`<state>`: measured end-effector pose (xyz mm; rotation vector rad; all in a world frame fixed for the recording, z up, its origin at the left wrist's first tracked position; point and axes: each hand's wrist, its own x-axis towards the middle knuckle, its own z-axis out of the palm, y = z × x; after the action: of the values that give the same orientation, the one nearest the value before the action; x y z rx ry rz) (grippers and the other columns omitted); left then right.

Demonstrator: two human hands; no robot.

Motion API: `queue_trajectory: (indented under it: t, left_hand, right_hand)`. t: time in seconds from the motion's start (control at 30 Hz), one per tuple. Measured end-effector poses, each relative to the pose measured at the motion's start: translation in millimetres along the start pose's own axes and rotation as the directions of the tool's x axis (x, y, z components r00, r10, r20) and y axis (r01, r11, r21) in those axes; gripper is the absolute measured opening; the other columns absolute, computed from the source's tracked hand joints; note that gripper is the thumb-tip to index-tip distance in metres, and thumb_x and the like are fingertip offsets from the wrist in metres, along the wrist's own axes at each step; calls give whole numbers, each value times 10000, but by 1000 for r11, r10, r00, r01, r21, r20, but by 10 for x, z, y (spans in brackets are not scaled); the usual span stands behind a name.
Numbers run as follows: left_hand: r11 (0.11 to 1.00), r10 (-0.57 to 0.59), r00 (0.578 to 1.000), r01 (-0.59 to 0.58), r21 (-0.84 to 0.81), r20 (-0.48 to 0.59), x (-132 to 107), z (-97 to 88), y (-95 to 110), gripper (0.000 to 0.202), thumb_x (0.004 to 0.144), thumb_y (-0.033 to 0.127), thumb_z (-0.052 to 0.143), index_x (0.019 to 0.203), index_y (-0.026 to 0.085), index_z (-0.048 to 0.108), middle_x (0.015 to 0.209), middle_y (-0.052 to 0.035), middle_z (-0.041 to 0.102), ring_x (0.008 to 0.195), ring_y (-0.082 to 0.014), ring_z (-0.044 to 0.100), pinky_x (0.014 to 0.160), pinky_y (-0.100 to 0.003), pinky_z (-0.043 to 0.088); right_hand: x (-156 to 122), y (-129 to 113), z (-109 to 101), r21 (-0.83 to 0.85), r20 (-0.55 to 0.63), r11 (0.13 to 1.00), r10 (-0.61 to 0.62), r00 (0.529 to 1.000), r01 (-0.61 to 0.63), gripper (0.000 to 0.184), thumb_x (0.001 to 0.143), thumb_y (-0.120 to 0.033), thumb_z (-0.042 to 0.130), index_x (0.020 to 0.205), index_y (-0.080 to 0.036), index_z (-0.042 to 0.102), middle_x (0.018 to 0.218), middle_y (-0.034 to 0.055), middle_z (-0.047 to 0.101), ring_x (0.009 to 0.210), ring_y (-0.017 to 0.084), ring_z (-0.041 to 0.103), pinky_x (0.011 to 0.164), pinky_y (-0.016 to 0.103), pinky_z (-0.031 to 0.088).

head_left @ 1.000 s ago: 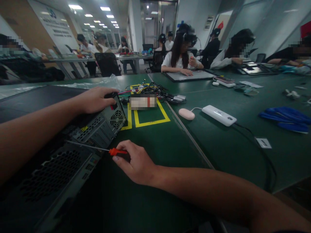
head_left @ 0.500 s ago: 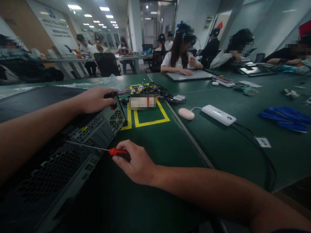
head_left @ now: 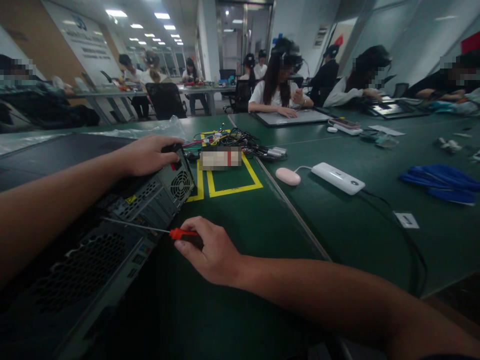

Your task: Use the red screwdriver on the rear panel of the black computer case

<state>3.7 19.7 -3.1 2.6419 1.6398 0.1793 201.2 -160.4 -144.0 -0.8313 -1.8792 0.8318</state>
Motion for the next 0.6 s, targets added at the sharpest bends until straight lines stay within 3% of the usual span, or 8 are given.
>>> queue_trajectory:
  t: [0.37, 0.6]
  left_hand:
    - [1000, -7, 1000, 7, 4, 9, -15, -18, 41, 801, 878, 516, 433, 1575, 141, 552, 1543, -170, 638, 1412, -370, 592, 1197, -524, 433]
    - [1000, -17, 1000, 17, 11, 10, -22, -20, 57, 790, 881, 507, 437, 1567, 132, 555, 1542, -167, 637, 1424, -368, 579, 1222, -515, 409]
  right_hand:
    - [1, -3, -21, -30, -13, 999, -35, 999, 34, 199, 1046, -373, 653, 1160, -211, 652, 1029, 42, 701, 901, 182, 660, 833, 322, 547]
    - [12, 4, -15, -62, 13, 997, -55, 998, 56, 253, 1110, -402, 536, 1136, -189, 670, 979, 48, 677, 880, 180, 639, 822, 317, 524]
